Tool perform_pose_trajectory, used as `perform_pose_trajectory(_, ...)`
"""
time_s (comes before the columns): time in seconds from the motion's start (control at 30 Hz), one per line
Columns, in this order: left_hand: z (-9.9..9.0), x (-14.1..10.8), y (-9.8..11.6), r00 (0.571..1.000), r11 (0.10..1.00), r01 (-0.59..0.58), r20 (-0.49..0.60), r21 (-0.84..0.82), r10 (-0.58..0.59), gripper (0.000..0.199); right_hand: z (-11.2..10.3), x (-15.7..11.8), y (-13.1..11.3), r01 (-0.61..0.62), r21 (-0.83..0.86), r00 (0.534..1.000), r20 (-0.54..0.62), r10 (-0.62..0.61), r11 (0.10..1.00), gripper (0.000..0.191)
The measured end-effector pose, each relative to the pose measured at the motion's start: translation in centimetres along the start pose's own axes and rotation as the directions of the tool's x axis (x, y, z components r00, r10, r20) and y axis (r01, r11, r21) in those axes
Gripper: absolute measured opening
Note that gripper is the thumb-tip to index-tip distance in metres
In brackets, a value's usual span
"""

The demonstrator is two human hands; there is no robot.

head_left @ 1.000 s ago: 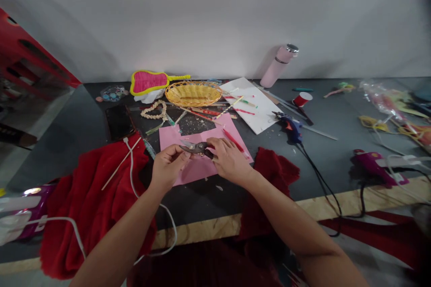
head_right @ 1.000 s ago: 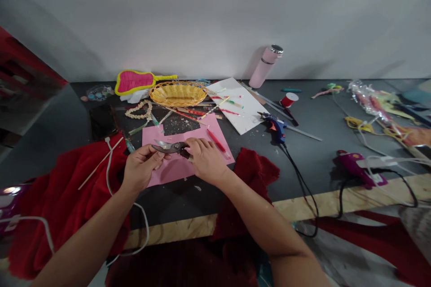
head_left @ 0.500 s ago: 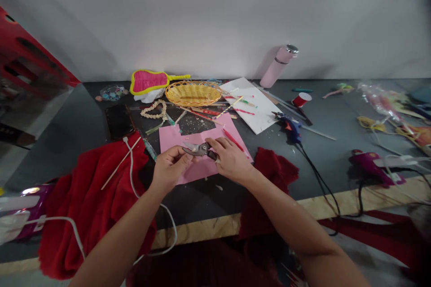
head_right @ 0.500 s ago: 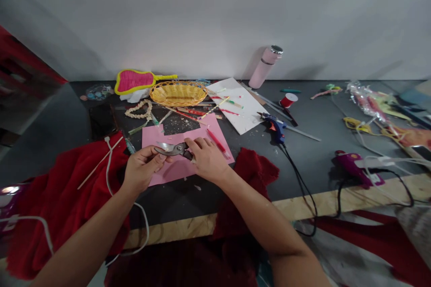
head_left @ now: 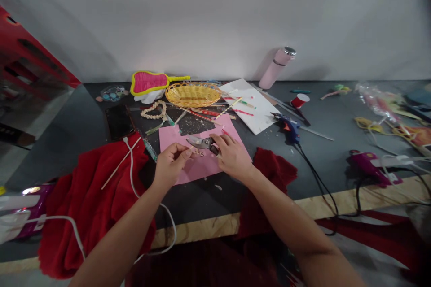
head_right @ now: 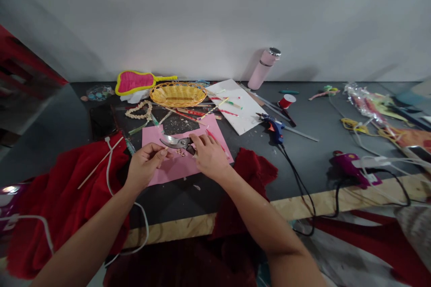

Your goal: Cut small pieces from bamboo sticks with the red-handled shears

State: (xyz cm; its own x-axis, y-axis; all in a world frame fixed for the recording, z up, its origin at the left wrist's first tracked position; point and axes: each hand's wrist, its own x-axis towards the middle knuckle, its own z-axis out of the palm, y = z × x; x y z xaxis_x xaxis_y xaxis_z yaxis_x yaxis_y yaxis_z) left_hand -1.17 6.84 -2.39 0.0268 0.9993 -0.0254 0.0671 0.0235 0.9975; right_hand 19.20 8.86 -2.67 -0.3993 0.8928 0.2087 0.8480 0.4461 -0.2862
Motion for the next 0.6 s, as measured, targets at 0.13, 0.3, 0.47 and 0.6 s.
perform_pose_trajectory(0.13,-0.2,0.0,-0.3,1.0,1.0,-0.008,0.026,0.03,0.007,0.014,-0.2,-0.1,0.3,0.041,0.018,0.998,0.036,-0.041,0.999,0.055)
perform_pose_trajectory(0.3,-0.3,0.2,-0.5,0.984,0.979,0.125,0.149,-0.162,-0.101,0.022,-0.4,-0.2,0.6,0.086,0.055,0.994,0.067,-0.089,0.995,0.061)
perform_pose_trajectory(0.47,-0.2,0.3,0.1,0.964,0.925,0.226,0.204,-0.304,-0.168,0.03,-0.4,-0.2,0.8,0.134,0.098,0.987,0.079,-0.142,0.986,0.068)
perform_pose_trajectory(0.6,-0.6,0.2,0.6,0.932,0.878,0.316,0.291,-0.361,-0.216,0.032,-0.4,-0.2,0.9,0.155,0.121,0.984,0.072,-0.164,0.981,0.069)
